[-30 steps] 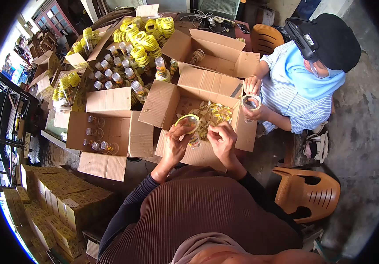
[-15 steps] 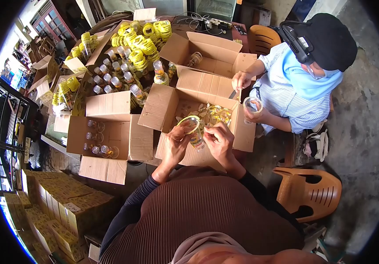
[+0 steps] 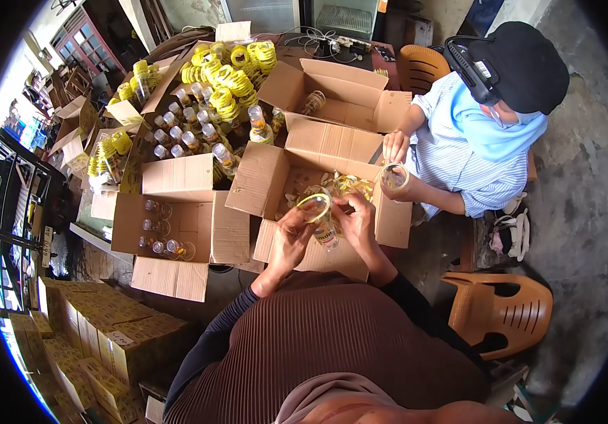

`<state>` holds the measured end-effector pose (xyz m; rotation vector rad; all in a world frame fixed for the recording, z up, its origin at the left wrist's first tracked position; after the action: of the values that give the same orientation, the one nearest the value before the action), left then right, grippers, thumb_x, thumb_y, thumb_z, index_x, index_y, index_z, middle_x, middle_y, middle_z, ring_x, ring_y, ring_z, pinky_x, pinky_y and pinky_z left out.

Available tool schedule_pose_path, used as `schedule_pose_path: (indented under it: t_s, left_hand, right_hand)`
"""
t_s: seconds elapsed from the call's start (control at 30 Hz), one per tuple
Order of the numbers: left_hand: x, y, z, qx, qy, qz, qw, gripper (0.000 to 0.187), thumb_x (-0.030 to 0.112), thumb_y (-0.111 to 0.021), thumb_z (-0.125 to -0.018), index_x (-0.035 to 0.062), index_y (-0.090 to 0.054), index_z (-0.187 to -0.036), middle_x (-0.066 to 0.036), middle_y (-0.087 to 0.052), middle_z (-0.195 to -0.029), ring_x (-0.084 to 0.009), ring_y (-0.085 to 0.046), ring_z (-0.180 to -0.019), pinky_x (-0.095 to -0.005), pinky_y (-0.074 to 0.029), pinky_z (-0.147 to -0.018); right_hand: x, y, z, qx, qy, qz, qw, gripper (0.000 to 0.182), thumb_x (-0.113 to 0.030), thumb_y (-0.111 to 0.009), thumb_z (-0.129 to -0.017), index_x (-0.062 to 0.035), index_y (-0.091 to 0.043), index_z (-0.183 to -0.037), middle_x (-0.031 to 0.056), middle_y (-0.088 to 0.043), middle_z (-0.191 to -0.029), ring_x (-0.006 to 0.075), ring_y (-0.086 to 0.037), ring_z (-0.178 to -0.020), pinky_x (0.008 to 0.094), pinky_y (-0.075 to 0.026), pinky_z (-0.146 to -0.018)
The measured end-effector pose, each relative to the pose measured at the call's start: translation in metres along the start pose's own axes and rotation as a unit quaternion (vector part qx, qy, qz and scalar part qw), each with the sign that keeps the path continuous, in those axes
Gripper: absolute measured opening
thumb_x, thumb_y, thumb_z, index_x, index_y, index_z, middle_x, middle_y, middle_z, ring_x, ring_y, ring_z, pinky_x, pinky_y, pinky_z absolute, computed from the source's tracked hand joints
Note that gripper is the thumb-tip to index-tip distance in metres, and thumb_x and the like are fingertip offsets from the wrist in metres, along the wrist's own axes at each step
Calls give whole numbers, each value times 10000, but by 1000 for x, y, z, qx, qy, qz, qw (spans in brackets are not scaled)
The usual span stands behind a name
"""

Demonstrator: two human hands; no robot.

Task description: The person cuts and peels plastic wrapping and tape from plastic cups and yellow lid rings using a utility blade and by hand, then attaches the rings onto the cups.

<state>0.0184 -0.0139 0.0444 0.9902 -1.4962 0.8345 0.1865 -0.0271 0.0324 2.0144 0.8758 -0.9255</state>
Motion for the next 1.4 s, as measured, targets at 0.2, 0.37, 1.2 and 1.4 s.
schedule_pose_path:
  t_s: [0.2,0.37,1.2,1.4]
  left_hand:
    - [-7,4,-11,35,-66,-8,997,159,-3,-663,-850,14,-656,-1008,-99,-597,-1117,-260,-577,-1126,-328,-497,-945]
    - [-5,5,-9,31,-73,-170,982,185,25,-714,-802,14,-625,-964,-140,-632,-1060,-299,-593,-1104,-384,-494,-931]
    - [8,3,-6,54,-67,-211,974,94,70,-710,-814,-8,-664,-838,-101,-637,-1063,-261,-635,-994,-405,-492,-868]
    - [10,5,-8,46,-151,-265,951,337,27,-766,-752,5,-631,-1059,-152,-477,-1253,-305,-575,-1144,-362,-521,-936]
  right_hand:
    - [-3,1,7,-19,17,-36,999,157,62,-715,-747,5,-624,-862,86,-606,-802,178,-633,-681,278,-513,-576]
    - [-8,-4,15,-30,52,0,998,179,49,-723,-716,-30,-625,-844,84,-589,-777,219,-627,-655,309,-502,-554]
    - [-5,1,8,53,64,-5,997,193,85,-716,-720,-16,-636,-864,78,-567,-757,177,-602,-634,265,-490,-537]
    - [-8,2,16,1,60,-48,997,194,80,-718,-725,-10,-636,-876,82,-570,-806,142,-592,-641,255,-493,-543]
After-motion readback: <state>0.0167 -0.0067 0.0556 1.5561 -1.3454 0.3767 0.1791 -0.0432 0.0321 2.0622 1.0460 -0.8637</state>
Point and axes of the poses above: each hand's wrist, its own z-axis away from the middle knuckle, its own y-axis out of the back of the hand, x = y × z, the point moved 2 cm from there along -z, towards the middle knuckle
